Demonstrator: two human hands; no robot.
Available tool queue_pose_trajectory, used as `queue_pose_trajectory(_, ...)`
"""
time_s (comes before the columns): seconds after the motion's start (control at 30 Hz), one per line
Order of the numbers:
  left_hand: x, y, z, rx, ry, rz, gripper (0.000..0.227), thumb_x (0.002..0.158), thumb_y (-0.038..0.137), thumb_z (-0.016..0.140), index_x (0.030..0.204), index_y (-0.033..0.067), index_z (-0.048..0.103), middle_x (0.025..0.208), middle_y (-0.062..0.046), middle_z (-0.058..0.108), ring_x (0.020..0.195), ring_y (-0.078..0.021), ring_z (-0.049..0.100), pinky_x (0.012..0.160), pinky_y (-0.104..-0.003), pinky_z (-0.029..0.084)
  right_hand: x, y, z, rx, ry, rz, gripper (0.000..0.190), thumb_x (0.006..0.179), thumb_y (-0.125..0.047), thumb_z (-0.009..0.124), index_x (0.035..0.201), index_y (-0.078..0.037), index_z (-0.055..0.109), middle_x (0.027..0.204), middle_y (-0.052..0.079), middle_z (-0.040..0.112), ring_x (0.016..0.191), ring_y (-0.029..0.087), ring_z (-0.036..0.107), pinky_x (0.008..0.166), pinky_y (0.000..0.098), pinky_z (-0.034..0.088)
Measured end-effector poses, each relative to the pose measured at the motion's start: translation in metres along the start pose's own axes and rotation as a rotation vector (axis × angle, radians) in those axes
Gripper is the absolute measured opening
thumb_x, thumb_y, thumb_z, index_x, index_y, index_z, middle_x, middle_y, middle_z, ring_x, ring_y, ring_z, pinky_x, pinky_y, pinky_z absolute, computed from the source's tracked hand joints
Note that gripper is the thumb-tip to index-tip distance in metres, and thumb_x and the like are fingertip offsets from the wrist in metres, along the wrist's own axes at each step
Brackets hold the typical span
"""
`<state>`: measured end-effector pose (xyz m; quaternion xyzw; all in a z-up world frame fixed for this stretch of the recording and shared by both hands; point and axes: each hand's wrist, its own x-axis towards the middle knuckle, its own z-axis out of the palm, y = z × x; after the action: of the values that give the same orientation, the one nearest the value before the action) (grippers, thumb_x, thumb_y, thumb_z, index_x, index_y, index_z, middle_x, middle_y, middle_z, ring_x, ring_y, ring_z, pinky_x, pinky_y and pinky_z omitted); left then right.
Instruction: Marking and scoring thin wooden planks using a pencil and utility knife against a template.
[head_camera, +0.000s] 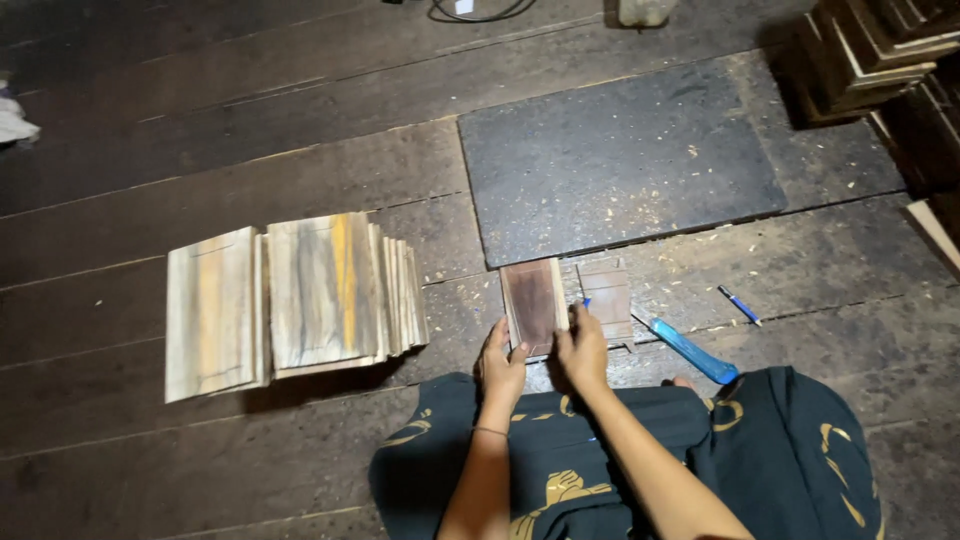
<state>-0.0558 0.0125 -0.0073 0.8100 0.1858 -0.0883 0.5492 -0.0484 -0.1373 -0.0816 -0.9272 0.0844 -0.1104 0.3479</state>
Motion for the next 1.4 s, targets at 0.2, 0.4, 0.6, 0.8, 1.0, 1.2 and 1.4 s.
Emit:
queue_pose_trajectory(0.2, 0.012, -0.047, 0.018, -0.425, -0.021, 0.029, 0.067, 0.084, -0.008, 0.07, 0.147, 0.0054, 0.051, 0.132, -0.021, 0.063, 0.12, -0.0341, 0.063, 0.099, -0.044, 0.054, 0.01, -0.003, -0.022, 0.966, 0.023, 0.606, 0.079, 0.074, 0.0, 0.082, 0.146, 0.001, 0.051, 0.106, 0.012, 0.057, 0.096, 0.024, 0.058, 0.083, 0.0375, 0.056)
queue_pose_trajectory(0.4, -0.031, -0.013, -0.015, -0.71, -0.133, 0.078, 0.062, 0.1, 0.035, 0.063, 0.155, 0.0185, 0.039, 0.133, -0.015, 0.066, 0.12, -0.0244, 0.062, 0.093, -0.037, 0.051, 0.018, 0.022, -0.057, 1.285, 0.102, 0.647, 0.074, 0.077, 0.004, 0.082, 0.145, -0.001, 0.051, 0.115, 0.019, 0.062, 0.1, 0.036, 0.069, 0.088, 0.0532, 0.058)
queue_pose_trajectory(0.6, -0.057, -0.025, -0.017, -0.68, -0.012, 0.156, 0.053, 0.09, 0.005, 0.062, 0.143, 0.0081, 0.056, 0.125, -0.007, 0.067, 0.109, -0.0155, 0.063, 0.095, -0.024, 0.05, 0.011, -0.128, -0.135, 1.453, 0.009, 0.521, 0.066, 0.082, 0.008, 0.066, 0.146, 0.006, 0.049, 0.116, 0.014, 0.061, 0.097, 0.015, 0.066, 0.091, 0.0201, 0.058)
queue_pose_trajectory(0.8, -0.059, -0.037, -0.017, -0.495, -0.007, 0.575, 0.032, 0.095, 0.005, 0.056, 0.126, -0.0014, 0.062, 0.097, -0.009, 0.071, 0.074, -0.0136, 0.057, 0.065, -0.028, 0.048, -0.003, -0.293, -0.11, 1.478, -0.042, 0.401, 0.078, 0.074, 0.002, 0.076, 0.146, 0.008, 0.048, 0.118, 0.025, 0.065, 0.095, 0.025, 0.068, 0.086, 0.0309, 0.06)
queue_pose_trajectory(1.0, -0.055, -0.036, -0.02, -0.496, -0.07, 0.5, 0.036, 0.096, 0.013, 0.06, 0.131, 0.0063, 0.059, 0.104, -0.008, 0.071, 0.084, -0.0149, 0.06, 0.073, -0.029, 0.05, 0.0, -0.303, -0.031, 1.086, -0.031, -0.014, 0.086, 0.075, -0.005, 0.087, 0.146, 0.011, 0.042, 0.109, 0.015, 0.067, 0.093, 0.016, 0.066, 0.081, 0.0252, 0.057)
queue_pose_trajectory(1.2, -0.062, -0.057, -0.004, -0.498, -0.156, 0.374, 0.04, 0.097, 0.02, 0.064, 0.136, 0.0142, 0.056, 0.111, -0.006, 0.071, 0.094, -0.0163, 0.063, 0.082, -0.031, 0.052, -0.002, -0.302, -0.038, 0.913, -0.002, -0.09, 0.087, 0.071, -0.002, 0.089, 0.146, 0.005, 0.046, 0.116, 0.018, 0.071, 0.096, 0.018, 0.071, 0.078, 0.0277, 0.06)
queue_pose_trajectory(1.4, -0.044, -0.067, 0.005, -0.482, -0.219, 0.274, 0.046, 0.098, 0.027, 0.068, 0.142, 0.022, 0.054, 0.117, -0.005, 0.07, 0.104, -0.0177, 0.066, 0.09, -0.033, 0.054, -0.018, -0.324, -0.042, 0.838, -0.02, -0.1, 0.084, 0.07, -0.002, 0.089, 0.144, 0.005, 0.05, 0.114, 0.021, 0.073, 0.094, 0.023, 0.073, 0.077, 0.0294, 0.061)
